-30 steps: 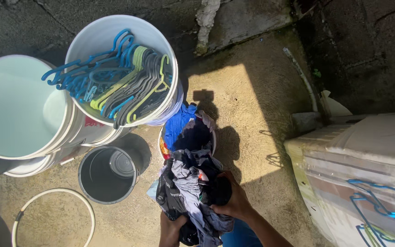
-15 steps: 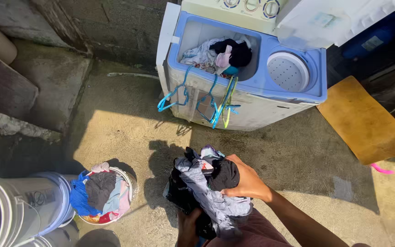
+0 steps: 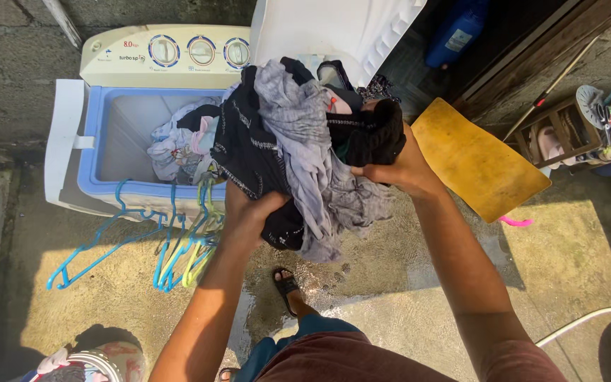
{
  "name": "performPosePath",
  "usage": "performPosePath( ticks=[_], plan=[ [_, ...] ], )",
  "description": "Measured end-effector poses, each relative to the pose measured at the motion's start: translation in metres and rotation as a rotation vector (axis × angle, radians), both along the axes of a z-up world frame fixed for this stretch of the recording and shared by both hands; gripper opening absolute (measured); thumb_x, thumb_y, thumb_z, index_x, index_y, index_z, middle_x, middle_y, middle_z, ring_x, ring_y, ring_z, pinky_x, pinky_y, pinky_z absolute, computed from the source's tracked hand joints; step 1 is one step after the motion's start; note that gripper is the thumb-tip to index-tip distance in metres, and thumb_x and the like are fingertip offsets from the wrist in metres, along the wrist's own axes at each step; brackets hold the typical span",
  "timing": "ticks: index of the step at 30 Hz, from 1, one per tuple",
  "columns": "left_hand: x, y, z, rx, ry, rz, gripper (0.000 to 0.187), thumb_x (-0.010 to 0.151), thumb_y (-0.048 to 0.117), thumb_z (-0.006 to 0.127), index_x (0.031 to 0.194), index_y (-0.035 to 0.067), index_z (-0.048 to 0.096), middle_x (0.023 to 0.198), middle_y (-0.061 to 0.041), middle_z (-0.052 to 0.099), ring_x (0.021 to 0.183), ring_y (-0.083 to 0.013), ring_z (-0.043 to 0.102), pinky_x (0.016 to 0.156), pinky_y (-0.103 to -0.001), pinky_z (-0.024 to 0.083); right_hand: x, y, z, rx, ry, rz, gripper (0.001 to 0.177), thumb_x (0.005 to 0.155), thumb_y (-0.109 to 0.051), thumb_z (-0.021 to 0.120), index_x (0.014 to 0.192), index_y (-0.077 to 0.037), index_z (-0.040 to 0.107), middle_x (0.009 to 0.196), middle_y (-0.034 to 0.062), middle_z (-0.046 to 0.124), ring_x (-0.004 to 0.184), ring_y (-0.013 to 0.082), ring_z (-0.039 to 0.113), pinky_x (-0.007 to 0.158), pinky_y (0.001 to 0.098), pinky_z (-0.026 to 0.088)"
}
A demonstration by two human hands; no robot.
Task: The person operates a twin-tub washing machine by opening the lid, transferring wet clothes from the spin tub to the wash tub, and then hanging several shirts on hangers.
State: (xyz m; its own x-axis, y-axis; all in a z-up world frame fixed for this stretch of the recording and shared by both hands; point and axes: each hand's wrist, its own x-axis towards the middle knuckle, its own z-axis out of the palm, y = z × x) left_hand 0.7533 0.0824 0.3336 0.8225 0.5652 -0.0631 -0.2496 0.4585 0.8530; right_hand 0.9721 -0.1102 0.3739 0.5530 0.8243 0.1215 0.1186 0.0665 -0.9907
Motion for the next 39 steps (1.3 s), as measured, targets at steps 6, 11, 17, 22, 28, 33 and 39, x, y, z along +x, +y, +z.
performPosePath(
  ticks=[6,11,17,22,28,33,39],
  plan=[
    [0.135,0.032,-0.059,0.254,0.085,0.258,0.078,0.072,0.007,0.08,0.142,0.002,0.046,0.132,-0.014,0.063,0.121,-0.0275,0.062,0.105,-0.036,0.046,0.139,0.056,-0.143,-0.127,0.359,-0.178,0.09,0.074,-0.022,0.087,0.15,-0.008,0.041,0.139,0.0064,0.059,0.124,0.0143,0.058,0.105,0.0312,0.046],
    [0.198,0.083,-0.196,0.903,0.588,-0.179,0.066,0.088,0.029,0.075,0.143,0.004,0.051,0.135,-0.018,0.064,0.119,-0.0328,0.063,0.101,-0.04,0.048,0.181,0.057,-0.297,-0.646,0.069,-0.199,0.105,0.079,-0.033,0.088,0.156,-0.007,0.021,0.148,0.0173,0.04,0.13,0.0266,0.042,0.107,0.0516,0.041],
    [0.156,0.096,-0.225,0.846,0.731,-0.359,0.05,0.095,0.035,0.066,0.141,0.015,0.06,0.127,-0.008,0.075,0.103,-0.0269,0.074,0.092,-0.037,0.056,0.196,0.033,-0.356,-0.577,0.209,-0.137,0.066,0.093,-0.023,0.073,0.149,-0.005,0.043,0.152,0.0119,0.049,0.126,0.0241,0.052,0.097,0.0399,0.045],
    [0.065,0.104,-0.163,0.627,0.718,-0.265,0.042,0.095,0.026,0.064,0.135,0.013,0.061,0.12,-0.004,0.074,0.096,-0.0186,0.074,0.081,-0.033,0.058,0.168,0.041,-0.342,-0.517,0.267,-0.151,0.042,0.093,-0.008,0.064,0.134,-0.004,0.058,0.132,0.012,0.062,0.109,0.025,0.059,0.088,0.0376,0.048],
    [-0.096,0.12,-0.087,0.434,0.675,0.213,0.037,0.097,0.011,0.065,0.134,0.005,0.063,0.12,-0.005,0.074,0.101,-0.012,0.068,0.089,-0.028,0.053,0.099,0.108,-0.238,-0.331,0.127,0.056,0.033,0.095,-0.007,0.058,0.128,-0.005,0.057,0.132,0.0086,0.063,0.113,0.0221,0.066,0.096,0.0373,0.052],
    [-0.275,0.096,-0.098,0.193,0.734,0.86,0.032,0.102,0.01,0.059,0.134,0.003,0.06,0.119,-0.008,0.071,0.1,-0.019,0.07,0.086,-0.031,0.056,-0.035,0.183,-0.13,-0.229,0.131,0.748,0.035,0.103,-0.015,0.06,0.135,-0.003,0.054,0.138,0.0133,0.06,0.123,0.0239,0.061,0.11,0.041,0.047],
    [-0.472,-0.011,-0.165,-0.262,0.952,1.14,0.073,0.085,0.024,0.076,0.148,0.004,0.044,0.145,-0.017,0.049,0.117,-0.0308,0.063,0.088,-0.042,0.058,-0.23,0.249,-0.06,-0.198,-0.028,1.719,0.054,0.107,-0.029,0.057,0.153,-0.004,0.045,0.152,0.0133,0.056,0.139,0.0253,0.056,0.116,0.0449,0.044]
  ],
)
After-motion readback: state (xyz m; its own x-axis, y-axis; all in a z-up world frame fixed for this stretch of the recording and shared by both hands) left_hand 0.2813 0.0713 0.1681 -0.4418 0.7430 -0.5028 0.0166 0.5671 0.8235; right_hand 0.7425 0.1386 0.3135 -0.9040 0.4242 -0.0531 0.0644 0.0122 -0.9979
